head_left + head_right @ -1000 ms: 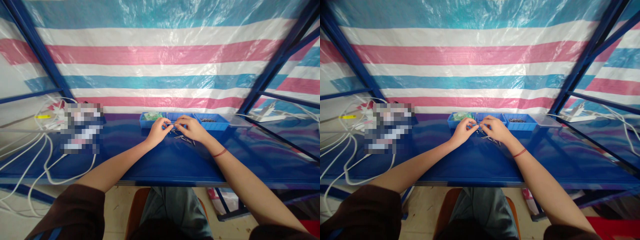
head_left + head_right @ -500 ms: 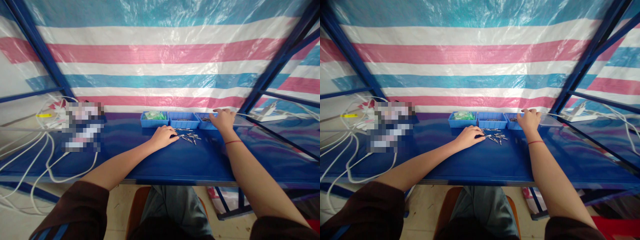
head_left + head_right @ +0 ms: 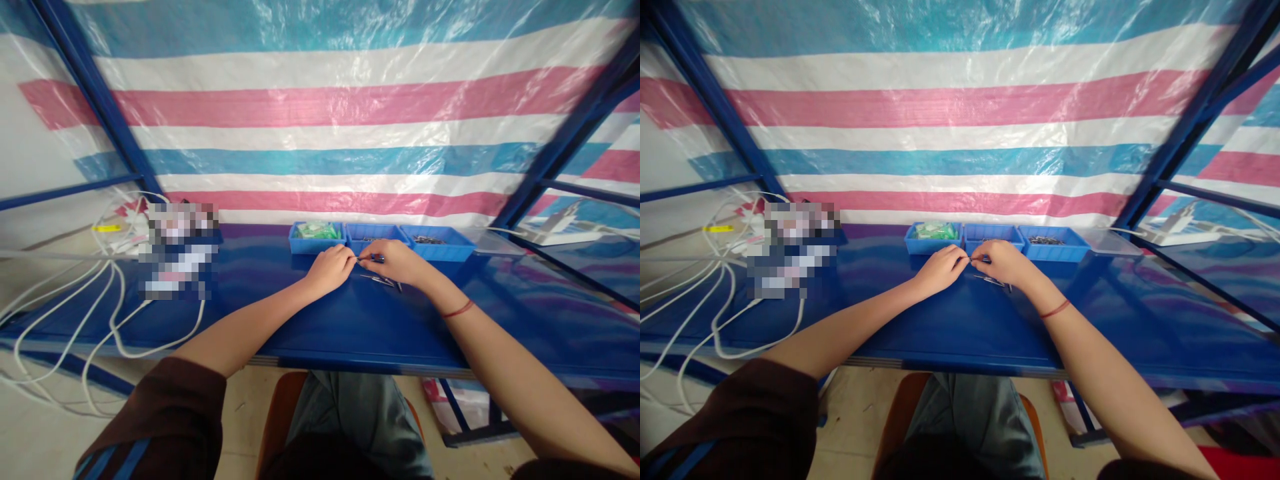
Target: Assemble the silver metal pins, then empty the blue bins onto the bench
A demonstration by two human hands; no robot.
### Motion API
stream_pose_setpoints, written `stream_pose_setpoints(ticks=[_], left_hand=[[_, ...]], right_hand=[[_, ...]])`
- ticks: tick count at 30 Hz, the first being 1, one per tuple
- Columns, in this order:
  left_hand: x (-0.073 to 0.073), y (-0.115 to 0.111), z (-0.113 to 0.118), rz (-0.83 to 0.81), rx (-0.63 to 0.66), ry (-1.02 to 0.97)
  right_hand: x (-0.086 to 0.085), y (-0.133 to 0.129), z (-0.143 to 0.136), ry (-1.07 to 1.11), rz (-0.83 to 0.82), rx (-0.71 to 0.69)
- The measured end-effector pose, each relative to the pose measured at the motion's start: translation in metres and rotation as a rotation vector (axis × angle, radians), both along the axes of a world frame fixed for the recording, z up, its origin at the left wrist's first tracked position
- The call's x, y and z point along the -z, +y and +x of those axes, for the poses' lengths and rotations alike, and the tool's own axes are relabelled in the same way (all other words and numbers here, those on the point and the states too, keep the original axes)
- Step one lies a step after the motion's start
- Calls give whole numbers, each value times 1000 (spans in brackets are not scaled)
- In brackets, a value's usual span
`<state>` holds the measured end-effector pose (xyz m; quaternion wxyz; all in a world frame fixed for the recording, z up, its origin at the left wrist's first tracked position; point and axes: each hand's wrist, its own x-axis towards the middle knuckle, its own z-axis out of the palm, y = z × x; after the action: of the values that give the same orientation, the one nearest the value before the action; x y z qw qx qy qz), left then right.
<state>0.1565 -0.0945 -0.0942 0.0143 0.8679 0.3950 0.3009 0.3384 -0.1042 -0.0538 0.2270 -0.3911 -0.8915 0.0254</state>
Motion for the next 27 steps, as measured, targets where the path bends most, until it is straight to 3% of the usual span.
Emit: stream_pose_setpoints(ticks=[6, 12, 17, 27], left_hand=[[-5, 2, -2, -11, 29, -152], [-6, 2, -1, -188, 135, -393], [-2, 7, -1, -375, 256, -562], [2, 14, -1, -472, 273, -657]], right_hand=[[5, -2, -10, 26, 68, -3], [10, 0, -14, 382, -98, 84], [12, 6, -15, 687, -226, 51], [8, 1, -20, 836, -328, 40]])
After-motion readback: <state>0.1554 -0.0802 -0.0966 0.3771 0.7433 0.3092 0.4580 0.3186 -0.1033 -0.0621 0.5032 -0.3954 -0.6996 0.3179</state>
